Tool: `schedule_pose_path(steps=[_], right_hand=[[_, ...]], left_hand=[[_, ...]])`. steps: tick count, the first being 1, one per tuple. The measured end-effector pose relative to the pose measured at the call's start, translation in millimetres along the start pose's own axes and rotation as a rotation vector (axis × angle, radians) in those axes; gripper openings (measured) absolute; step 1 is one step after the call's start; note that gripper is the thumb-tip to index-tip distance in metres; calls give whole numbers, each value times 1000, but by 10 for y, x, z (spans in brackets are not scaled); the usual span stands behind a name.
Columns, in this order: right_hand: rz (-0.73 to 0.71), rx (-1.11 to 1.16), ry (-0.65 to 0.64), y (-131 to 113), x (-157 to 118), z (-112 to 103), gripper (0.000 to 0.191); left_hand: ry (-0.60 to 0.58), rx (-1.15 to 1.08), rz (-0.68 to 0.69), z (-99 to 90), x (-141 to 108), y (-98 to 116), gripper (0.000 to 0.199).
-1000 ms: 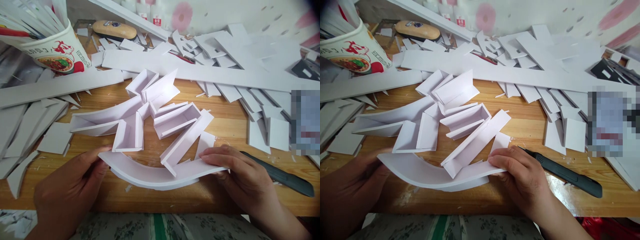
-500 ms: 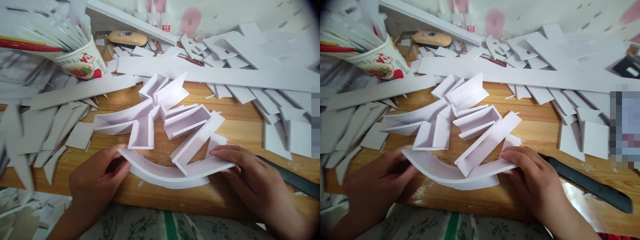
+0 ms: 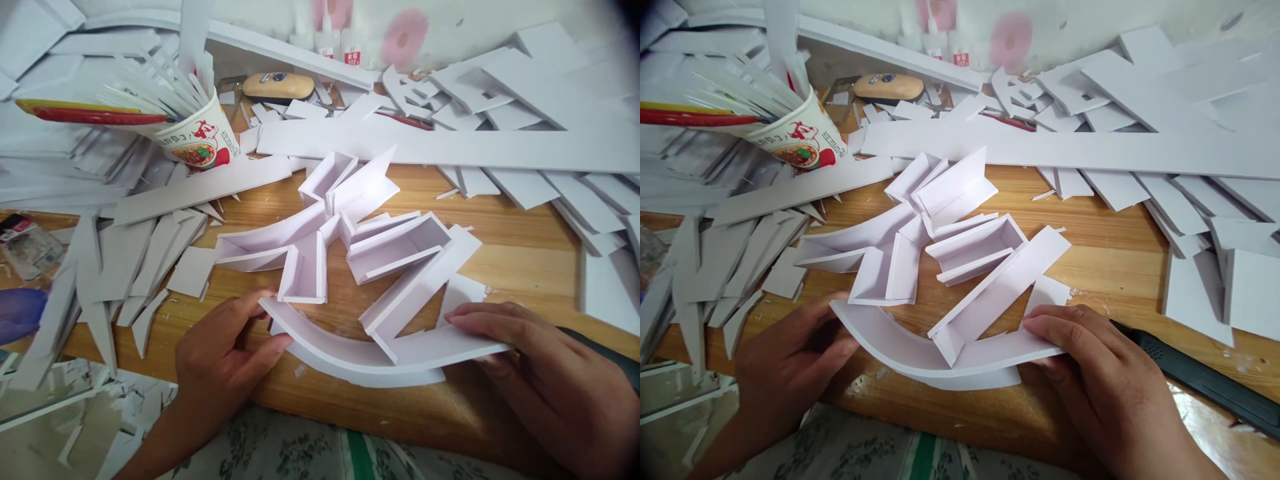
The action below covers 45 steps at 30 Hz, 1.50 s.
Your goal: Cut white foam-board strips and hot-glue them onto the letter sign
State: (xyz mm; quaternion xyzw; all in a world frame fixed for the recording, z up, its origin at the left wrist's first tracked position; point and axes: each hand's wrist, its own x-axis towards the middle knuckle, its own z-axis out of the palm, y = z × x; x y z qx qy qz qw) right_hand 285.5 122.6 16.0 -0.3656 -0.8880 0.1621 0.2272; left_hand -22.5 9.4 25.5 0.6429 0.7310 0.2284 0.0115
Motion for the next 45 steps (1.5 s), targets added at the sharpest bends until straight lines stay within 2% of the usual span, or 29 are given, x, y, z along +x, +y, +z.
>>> schedule_pose_path(steps=[5, 10, 17, 25, 32, 36, 40, 45], right_hand=[[-69, -26, 4, -18, 44, -37, 16], [-41, -2, -41, -42, 44, -50, 15], [-32, 78, -35, -47, 48, -52, 11], [36, 163, -52, -51, 44, -34, 8], [64, 117, 9, -83, 25, -8, 10], [16, 70, 56, -102, 22, -22, 14], [-56, -97, 135, -149, 37, -55, 23], [-257, -198, 45, -278, 95, -95, 40]], left_hand=[[-17, -57, -21, -24, -33, -32, 37], [13, 32, -11, -28, -2, 3, 42], [40, 157, -77, -20, 74, 77, 49], [38, 65, -224, -6, 29, 96, 33], [-56, -6, -301, -43, 83, 155, 23], [-27, -19, -281, -38, 95, 157, 23], [-43, -62, -232, -31, 88, 108, 26], [-70, -100, -268, -39, 77, 105, 32]])
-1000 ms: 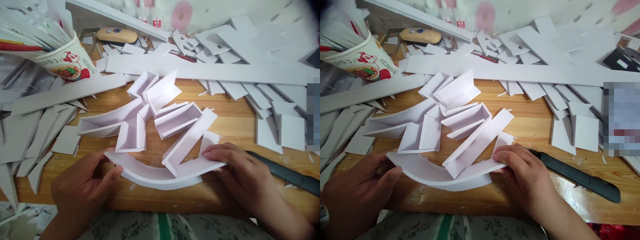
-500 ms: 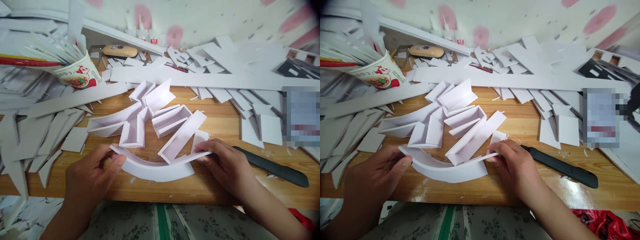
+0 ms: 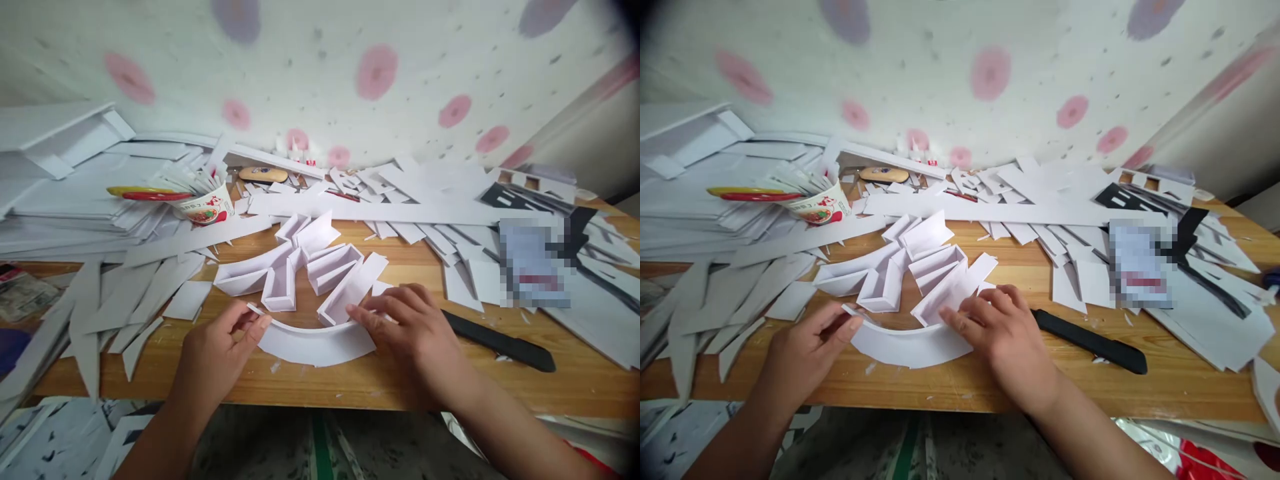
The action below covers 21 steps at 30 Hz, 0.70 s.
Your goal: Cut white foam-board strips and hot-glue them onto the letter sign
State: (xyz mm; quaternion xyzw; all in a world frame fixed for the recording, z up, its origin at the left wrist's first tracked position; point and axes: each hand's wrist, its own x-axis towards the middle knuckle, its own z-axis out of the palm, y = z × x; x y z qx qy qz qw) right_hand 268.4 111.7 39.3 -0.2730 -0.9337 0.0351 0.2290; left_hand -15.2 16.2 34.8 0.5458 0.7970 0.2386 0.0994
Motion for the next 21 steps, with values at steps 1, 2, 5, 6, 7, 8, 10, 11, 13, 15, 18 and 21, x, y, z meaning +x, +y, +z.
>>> schedule_pose_path(steps=[1, 2, 5, 6, 7, 8, 10, 11, 13, 15, 18, 21], right_hand=[[-37, -4, -24, -14, 20, -14, 42], [-65, -13, -47, -23, 40, -29, 44], [-134, -56, -113, -20, 91, -79, 50], [-159, -72, -138, -13, 105, -95, 51], [-184, -87, -166, -5, 117, -109, 52], [-203, -102, -194, 3, 129, -119, 53], [-223, -124, -238, 16, 147, -129, 54], [-230, -130, -246, 21, 154, -129, 53], [-245, -138, -242, 27, 163, -123, 52], [-256, -151, -235, 26, 167, -117, 52], [-264, -185, -237, 15, 164, -122, 52], [-271, -221, -248, 2, 163, -143, 54]], left_hand=[[2, -4, -3, -3, -2, 11, 33], [-1, -3, 0, -7, -3, 23, 34], [-22, 26, 17, -23, 0, 51, 35], [-29, 35, 20, -27, 1, 57, 35], [-33, 39, 18, -30, 1, 61, 35], [-35, 39, 15, -30, -1, 64, 36], [-39, 32, 9, -23, -10, 67, 36], [-38, 30, 7, -18, -16, 69, 36], [-32, 32, 7, -9, -30, 71, 37], [-30, 44, 13, -5, -38, 64, 37], [-39, 78, 12, -19, -39, 24, 38], [17, 120, 66, -49, -56, -10, 35]])
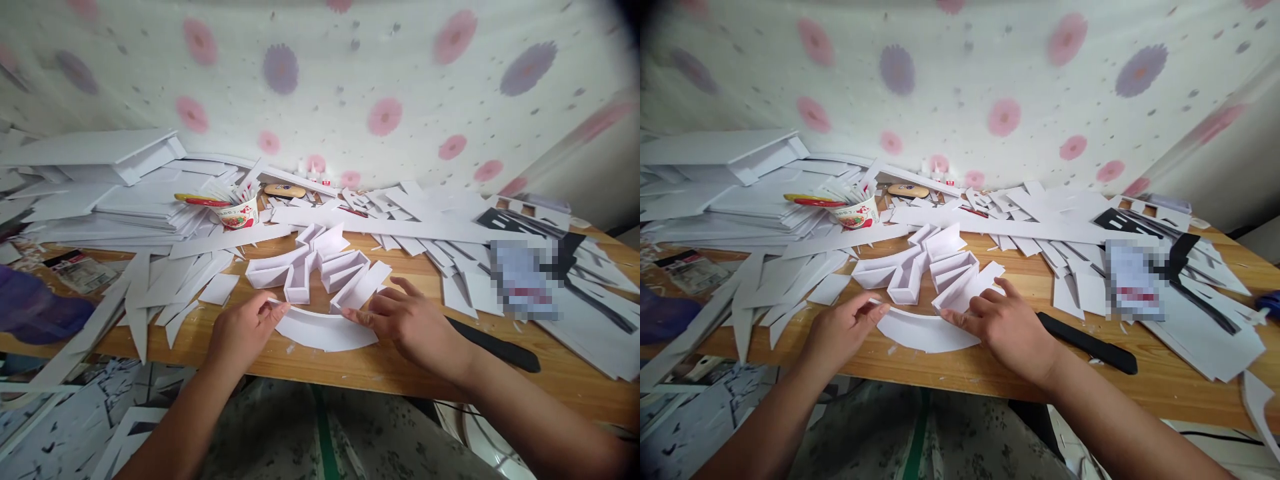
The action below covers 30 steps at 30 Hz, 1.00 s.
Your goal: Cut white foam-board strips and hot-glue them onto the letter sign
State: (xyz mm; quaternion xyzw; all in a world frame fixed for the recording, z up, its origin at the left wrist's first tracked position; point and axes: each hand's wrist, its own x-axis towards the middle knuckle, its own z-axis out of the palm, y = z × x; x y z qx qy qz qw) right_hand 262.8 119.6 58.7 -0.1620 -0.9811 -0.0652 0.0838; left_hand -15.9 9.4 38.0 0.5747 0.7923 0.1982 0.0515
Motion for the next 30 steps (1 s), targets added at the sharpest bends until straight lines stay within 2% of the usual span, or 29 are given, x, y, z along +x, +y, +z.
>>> schedule_pose_path(steps=[3, 5, 7, 9, 12, 16, 22, 26, 30], right_hand=[[0, -13, -9, -2, -1, -19, 57], [2, -16, -2, -2, 1, -22, 57], [5, -13, 2, -3, 3, -19, 58], [17, -6, -10, -4, 6, -16, 57], [44, 5, -44, 0, 11, -20, 55], [40, 32, -69, 22, 16, -43, 57], [40, 107, -2, 57, -3, -22, 52], [85, 107, 27, 94, -1, 52, 31], [53, 84, 60, 134, 24, 98, 18]], left_hand=[[272, 59, 193, -32, -67, 104, 42], [371, 61, 371, -25, -118, 281, 40], [298, -6, 553, 27, -134, 493, 31], [235, -108, 666, 121, -98, 672, 21], [204, -241, 700, 278, 11, 795, 7], [212, -244, 698, 390, 80, 772, 4], [273, -82, 697, 387, 22, 783, 17], [260, 55, 730, 372, 12, 821, 17], [258, 108, 809, 391, 28, 807, 37]])
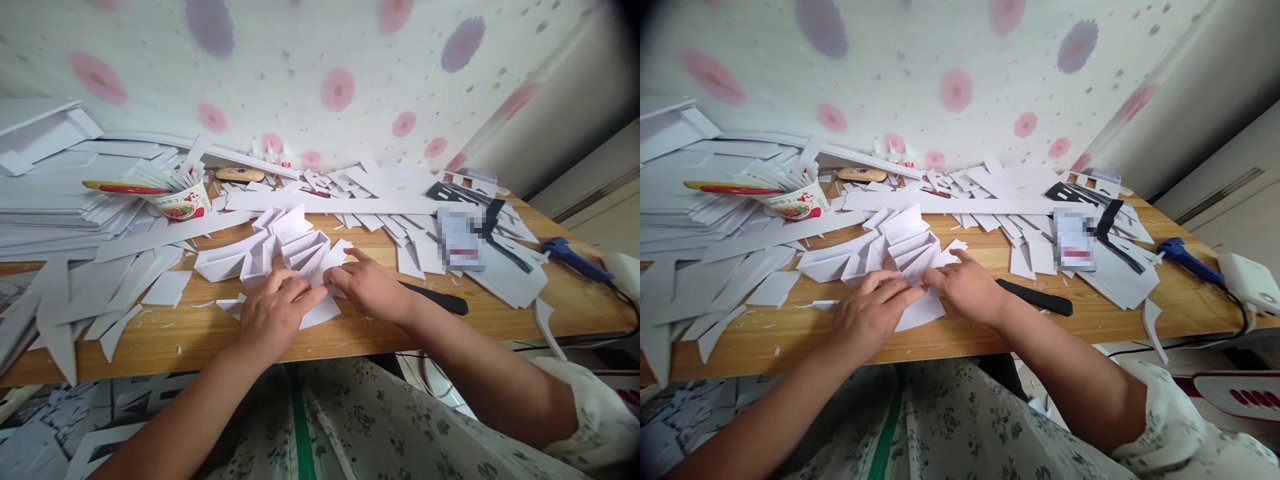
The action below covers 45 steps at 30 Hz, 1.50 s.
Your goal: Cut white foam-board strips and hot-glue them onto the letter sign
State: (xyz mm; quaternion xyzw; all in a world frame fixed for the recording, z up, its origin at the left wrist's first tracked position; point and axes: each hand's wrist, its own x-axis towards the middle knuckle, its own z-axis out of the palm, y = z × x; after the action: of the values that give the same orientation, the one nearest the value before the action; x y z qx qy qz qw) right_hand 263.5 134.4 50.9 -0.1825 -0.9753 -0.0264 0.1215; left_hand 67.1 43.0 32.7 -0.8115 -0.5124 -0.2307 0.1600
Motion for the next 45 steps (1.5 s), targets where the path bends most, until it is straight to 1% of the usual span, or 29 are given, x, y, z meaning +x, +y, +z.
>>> schedule_pose_path(steps=[3, 8, 12, 14, 15, 17, 18, 19, 21, 23, 25, 28, 31, 32, 33, 34, 37, 39, 41, 42, 45], right_hand=[[-8, -11, 31, 18, 12, 12, 16], [-11, 63, 52, 11, 22, 37, 16], [24, 112, 73, 8, 32, 50, 16], [44, 128, 86, 50, -23, 26, 14], [66, 152, 104, 86, -82, 4, 16], [156, 207, 141, 174, -269, -56, 24], [232, 220, 150, 219, -391, -88, 25], [323, 202, 119, 256, -523, -118, 23], [502, 95, -15, 295, -781, -160, 22], [621, 22, -138, 282, -982, -169, 28], [681, -6, -184, 237, -1097, -149, 35], [727, -10, -175, 172, -1154, -123, 40], [758, 0, -159, 131, -1186, -184, 44], [775, 51, -124, 115, -1204, -228, 44], [801, 162, -70, 93, -1226, -280, 44], [831, 336, -1, 63, -1249, -336, 43], [894, 1037, 252, -90, -1290, -472, 34], [901, 1368, 384, -239, -1273, -498, 28], [897, 1574, 486, -404, -1220, -464, 26], [881, 1652, 528, -483, -1185, -430, 30], [804, 1779, 664, -671, -1070, -308, 43]], left_hand=[[-5, 21, 31, 28, -13, -22, 45], [6, 107, 72, 40, -36, -33, 47], [17, 167, 68, 47, -36, -10, 47], [28, 179, 59, 58, -34, 2, 48], [33, 180, 57, 64, -36, 6, 49], [38, 176, 54, 72, -43, 10, 51], [39, 173, 50, 74, -49, 10, 51], [38, 171, 46, 76, -55, 10, 51], [42, 165, 46, 79, -60, 11, 50], [63, 164, 51, 82, -55, 13, 48], [85, 163, 57, 85, -43, 16, 46], [105, 158, 58, 89, -29, 18, 44], [116, 145, 65, 93, -32, 16, 45], [115, 139, 66, 95, -35, 15, 45], [113, 137, 65, 97, -38, 14, 44], [110, 136, 63, 99, -41, 13, 44], [110, 131, 53, 100, -48, 11, 43], [108, 120, 44, 96, -49, 10, 44], [95, 113, 40, 91, -50, 10, 45], [87, 112, 37, 90, -52, 11, 45], [72, 109, 35, 99, -58, 10, 42]])
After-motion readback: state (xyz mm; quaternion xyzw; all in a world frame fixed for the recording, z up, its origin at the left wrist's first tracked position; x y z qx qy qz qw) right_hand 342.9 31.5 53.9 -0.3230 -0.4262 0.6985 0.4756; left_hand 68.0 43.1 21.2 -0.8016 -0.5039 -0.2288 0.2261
